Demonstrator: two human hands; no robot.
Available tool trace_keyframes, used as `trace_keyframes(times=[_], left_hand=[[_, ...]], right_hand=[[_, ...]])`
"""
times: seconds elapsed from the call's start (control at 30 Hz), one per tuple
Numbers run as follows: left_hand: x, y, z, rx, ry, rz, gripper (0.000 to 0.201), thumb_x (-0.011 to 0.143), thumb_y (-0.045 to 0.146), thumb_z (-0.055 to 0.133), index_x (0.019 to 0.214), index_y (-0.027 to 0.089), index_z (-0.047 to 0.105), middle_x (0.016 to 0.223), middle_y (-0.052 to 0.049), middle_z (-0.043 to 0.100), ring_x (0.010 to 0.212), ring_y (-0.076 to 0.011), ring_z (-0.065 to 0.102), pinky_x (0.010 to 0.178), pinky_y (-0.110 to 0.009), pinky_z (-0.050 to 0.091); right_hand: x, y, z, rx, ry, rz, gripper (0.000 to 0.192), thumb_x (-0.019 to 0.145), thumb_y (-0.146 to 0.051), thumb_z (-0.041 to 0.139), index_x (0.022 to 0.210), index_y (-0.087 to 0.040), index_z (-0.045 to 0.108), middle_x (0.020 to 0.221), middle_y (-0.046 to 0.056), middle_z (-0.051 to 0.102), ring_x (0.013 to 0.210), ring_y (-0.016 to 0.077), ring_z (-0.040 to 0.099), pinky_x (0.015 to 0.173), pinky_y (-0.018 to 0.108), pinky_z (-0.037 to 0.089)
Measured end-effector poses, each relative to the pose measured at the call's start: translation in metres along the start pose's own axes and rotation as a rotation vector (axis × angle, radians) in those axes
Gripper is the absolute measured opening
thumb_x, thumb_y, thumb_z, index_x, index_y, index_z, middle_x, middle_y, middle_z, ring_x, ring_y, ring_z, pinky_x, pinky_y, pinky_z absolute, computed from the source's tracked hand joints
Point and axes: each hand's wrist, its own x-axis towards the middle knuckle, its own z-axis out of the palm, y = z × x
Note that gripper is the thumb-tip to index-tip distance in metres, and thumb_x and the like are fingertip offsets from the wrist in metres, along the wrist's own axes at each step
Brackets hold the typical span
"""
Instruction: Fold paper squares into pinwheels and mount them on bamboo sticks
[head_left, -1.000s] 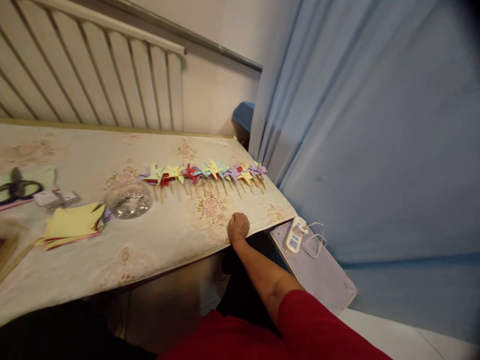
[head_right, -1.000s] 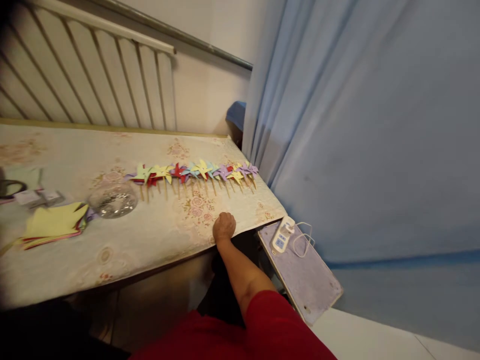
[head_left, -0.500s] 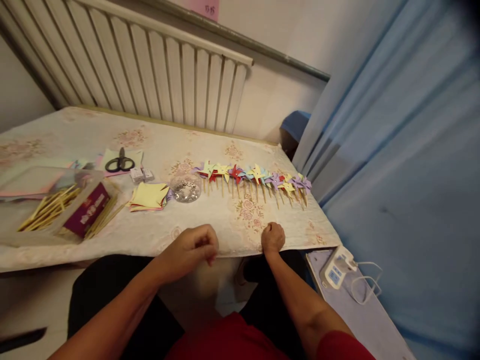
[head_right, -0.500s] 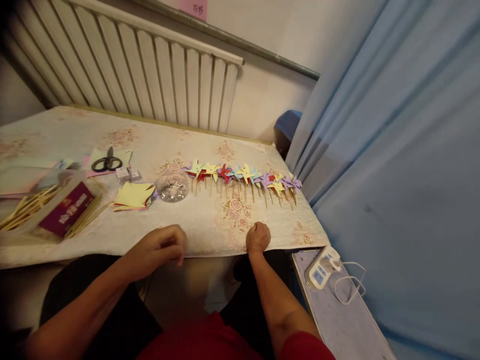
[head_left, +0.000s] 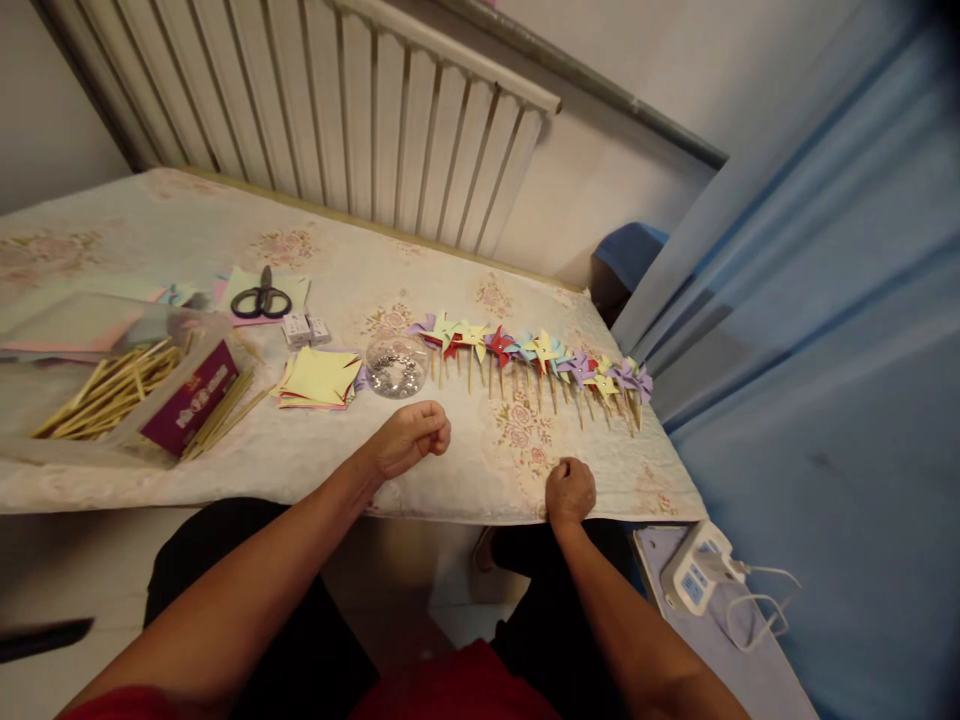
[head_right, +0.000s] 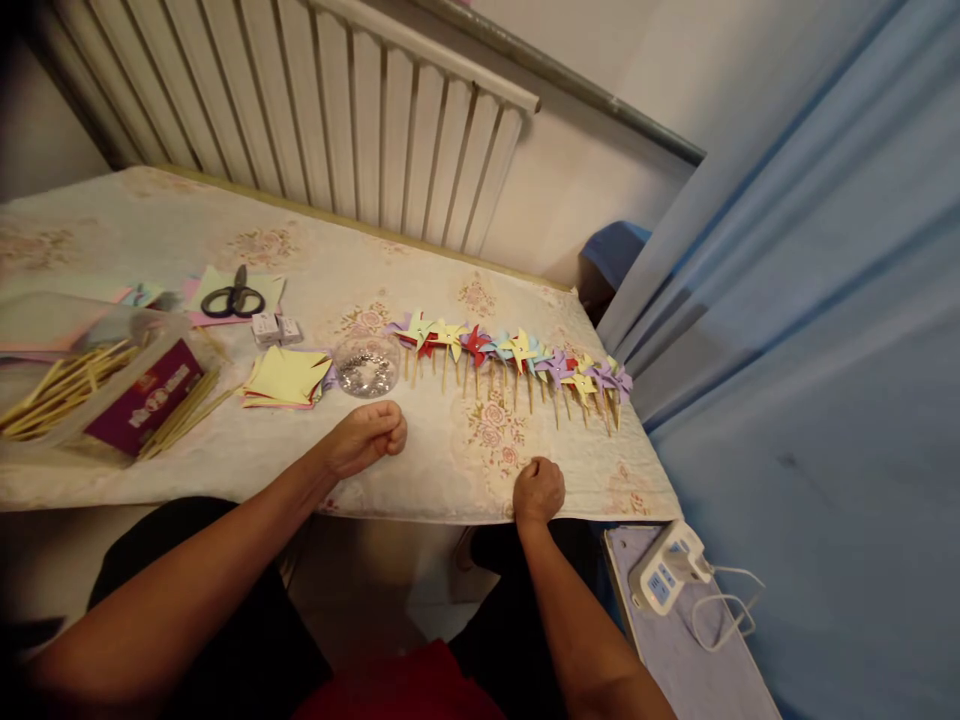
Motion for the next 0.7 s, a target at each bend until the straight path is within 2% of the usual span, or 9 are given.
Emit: trace_keyframes(times=[0.27,0.7], left_hand=[[0.009,0.0,-0.033,-0.206,0.011,0.008,0.033,0.074,0.027,0.079,0.069,0.015,0.049,0.061,0.0,0.057,0.053,-0.0085,0.053,0.053,-0.02,0.039],[0.011,0.008,-0.051,-0.223,-0.056,0.057,0.035,0.072,0.03,0.079,0.066,0.016,0.048,0.06,0.0,0.058,0.053,-0.0098,0.053,0.053,-0.022,0.037]], right_hand=[[-0.001,0.004,-0.001,0.003,0.015,0.013,0.028,0.083,-0.022,0.045,0.087,-0.016,0.072,0.084,0.011,0.069,0.079,0.0224,0.056,0.074,0.032,0.038],[-0.001,0.008,0.0,-0.002,0.011,0.002,0.03,0.082,-0.025,0.044,0.086,-0.016,0.072,0.085,0.012,0.069,0.079,0.0239,0.058,0.075,0.033,0.04]])
